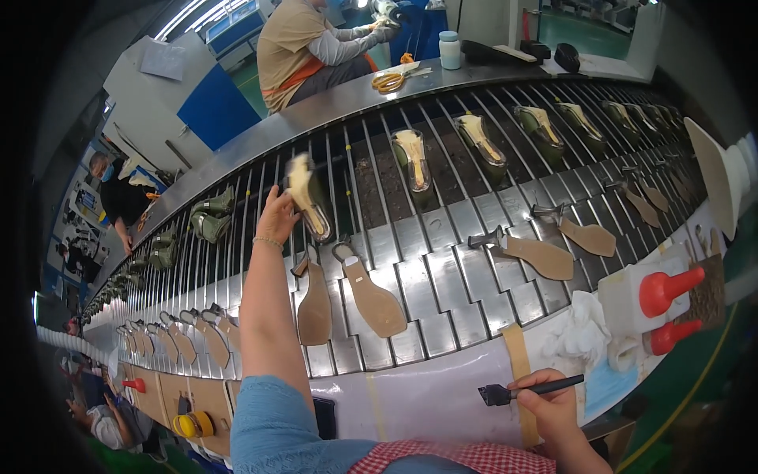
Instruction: Applying glue or adhesive to the heel and sole area of shoes using a brush on a conveyor line.
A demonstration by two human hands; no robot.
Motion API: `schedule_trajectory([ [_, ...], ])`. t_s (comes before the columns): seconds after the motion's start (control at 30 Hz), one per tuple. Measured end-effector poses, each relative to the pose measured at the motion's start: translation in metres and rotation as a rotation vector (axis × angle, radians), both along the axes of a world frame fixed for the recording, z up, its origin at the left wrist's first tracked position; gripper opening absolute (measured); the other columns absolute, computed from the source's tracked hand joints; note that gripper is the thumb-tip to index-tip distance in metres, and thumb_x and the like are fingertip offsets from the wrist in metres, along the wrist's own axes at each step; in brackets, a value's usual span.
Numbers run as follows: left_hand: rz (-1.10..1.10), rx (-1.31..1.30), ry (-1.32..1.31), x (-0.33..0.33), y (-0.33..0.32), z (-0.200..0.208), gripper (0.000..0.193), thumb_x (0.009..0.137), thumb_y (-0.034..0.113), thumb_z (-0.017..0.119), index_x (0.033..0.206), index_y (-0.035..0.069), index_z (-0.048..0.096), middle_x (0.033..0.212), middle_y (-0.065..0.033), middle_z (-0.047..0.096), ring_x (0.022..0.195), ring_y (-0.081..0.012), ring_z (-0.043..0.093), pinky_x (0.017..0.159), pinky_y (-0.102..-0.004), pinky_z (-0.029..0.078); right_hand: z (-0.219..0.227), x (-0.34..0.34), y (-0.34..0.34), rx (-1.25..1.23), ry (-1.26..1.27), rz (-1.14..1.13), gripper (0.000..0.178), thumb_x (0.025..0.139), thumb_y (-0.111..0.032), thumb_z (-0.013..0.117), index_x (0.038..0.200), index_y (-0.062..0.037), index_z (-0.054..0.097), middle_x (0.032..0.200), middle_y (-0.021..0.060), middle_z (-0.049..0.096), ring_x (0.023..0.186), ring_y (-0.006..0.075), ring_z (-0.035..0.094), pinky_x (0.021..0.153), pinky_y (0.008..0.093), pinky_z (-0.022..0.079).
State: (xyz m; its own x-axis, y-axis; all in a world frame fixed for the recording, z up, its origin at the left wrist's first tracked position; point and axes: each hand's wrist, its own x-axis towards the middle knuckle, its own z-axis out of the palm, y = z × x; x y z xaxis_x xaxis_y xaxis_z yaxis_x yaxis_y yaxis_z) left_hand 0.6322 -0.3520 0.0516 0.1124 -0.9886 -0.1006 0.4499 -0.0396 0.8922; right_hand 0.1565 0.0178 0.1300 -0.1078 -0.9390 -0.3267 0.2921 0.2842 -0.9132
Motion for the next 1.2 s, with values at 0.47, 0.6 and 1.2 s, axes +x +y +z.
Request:
schedule_trajectory([
  [0.47,0.113,-0.064,-0.289,-0.109,0.199,0.106,0.056,0.076,0.017,0.067,0.124,0.001,0.044,0.112,-0.0109,0.053,0.101,-0.0198,0.053,0.085,-0.0345,0.043,-0.01,-0.005,0.043,-0.25,0.051,0.145,0.025,0.078,-0.013,0.067,0.093,-0.0012,0.052,0.092,0.015,0.059,0.088,0.0216,0.057,0.084,0.0327,0.045],
  [0.6,0.081,-0.35,-0.759,-0.117,0.324,0.118,0.055,0.076,0.018,0.068,0.124,0.003,0.046,0.122,-0.0137,0.048,0.106,-0.0263,0.054,0.09,-0.0362,0.043,-0.002,-0.004,0.062,-0.296,0.051,0.16,0.03,0.079,-0.021,0.071,0.095,-0.0026,0.052,0.093,0.0123,0.058,0.088,0.0183,0.056,0.077,0.0267,0.043],
  [1.2,1.605,0.625,-0.854,0.191,0.564,-0.023,0.12,0.058,0.032,0.086,0.143,-0.002,0.009,0.144,-0.0273,0.021,0.135,-0.0394,0.023,0.11,-0.0428,0.024,0.004,0.008,0.117,-0.407,0.065,0.263,0.015,0.087,-0.009,0.056,0.099,-0.0027,0.05,0.1,0.0086,0.054,0.095,0.0164,0.054,0.089,0.0288,0.043],
])
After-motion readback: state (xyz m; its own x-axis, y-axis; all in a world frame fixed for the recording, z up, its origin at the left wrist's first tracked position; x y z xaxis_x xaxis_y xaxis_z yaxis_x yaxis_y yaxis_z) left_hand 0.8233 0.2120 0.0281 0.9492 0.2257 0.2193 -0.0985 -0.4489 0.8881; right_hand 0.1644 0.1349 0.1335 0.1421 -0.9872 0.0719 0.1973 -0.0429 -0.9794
